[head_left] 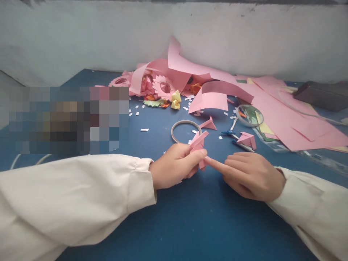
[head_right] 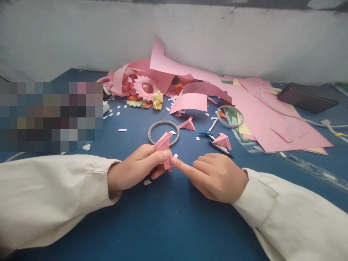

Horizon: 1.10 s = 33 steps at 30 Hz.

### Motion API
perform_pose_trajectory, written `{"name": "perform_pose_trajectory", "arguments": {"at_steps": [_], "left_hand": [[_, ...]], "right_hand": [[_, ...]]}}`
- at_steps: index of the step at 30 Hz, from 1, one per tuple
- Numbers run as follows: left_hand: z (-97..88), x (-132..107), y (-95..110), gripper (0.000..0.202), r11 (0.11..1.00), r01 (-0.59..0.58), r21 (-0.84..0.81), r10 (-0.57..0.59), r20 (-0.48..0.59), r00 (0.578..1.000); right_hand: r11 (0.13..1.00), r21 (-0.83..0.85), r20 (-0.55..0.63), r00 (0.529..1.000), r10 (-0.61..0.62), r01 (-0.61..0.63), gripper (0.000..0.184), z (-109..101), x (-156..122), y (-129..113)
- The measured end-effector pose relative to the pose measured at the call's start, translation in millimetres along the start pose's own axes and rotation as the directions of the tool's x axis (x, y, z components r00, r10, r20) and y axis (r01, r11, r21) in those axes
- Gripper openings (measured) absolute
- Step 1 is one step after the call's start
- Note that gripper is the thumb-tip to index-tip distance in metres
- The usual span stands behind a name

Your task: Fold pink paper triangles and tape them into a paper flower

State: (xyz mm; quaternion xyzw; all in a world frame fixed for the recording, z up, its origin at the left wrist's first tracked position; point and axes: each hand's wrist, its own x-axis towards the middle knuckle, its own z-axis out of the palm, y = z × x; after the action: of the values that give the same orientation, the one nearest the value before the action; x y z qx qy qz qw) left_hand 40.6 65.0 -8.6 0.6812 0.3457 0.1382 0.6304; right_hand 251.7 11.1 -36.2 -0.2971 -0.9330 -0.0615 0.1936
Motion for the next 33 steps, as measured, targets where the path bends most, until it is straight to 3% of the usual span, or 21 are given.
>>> {"name": "perform_pose_trajectory", "arguments": {"at_steps": [4,10,22,33], "left_hand": [[-1.8,2.7,1.3,0.04,0.992,0.061,-0.109,-0.059,0.025,0.998],[-4.2,5.0,0.9,0.042,0.97,0.057,-0.237,-0.052,0.029,0.998],[-4.1,6.1,5.6,0.039,0.948,0.097,-0.304,-0.098,0.013,0.995],[-4.8,6.4,3.6,0.041,0.961,0.083,-0.263,-0.085,0.005,0.996]], "right_hand": [[0.972,-0.224,0.024,0.997,-0.069,0.073,0.05,-2.7,2.0,-3.2],[0.946,-0.325,0.034,0.999,0.0,0.011,0.055,-3.2,5.1,-4.7],[0.948,-0.318,0.042,0.998,0.038,-0.023,0.058,-2.6,7.9,-6.3],[0.956,-0.293,0.063,0.997,0.048,-0.028,0.058,-2.6,7.9,-5.5]]}}
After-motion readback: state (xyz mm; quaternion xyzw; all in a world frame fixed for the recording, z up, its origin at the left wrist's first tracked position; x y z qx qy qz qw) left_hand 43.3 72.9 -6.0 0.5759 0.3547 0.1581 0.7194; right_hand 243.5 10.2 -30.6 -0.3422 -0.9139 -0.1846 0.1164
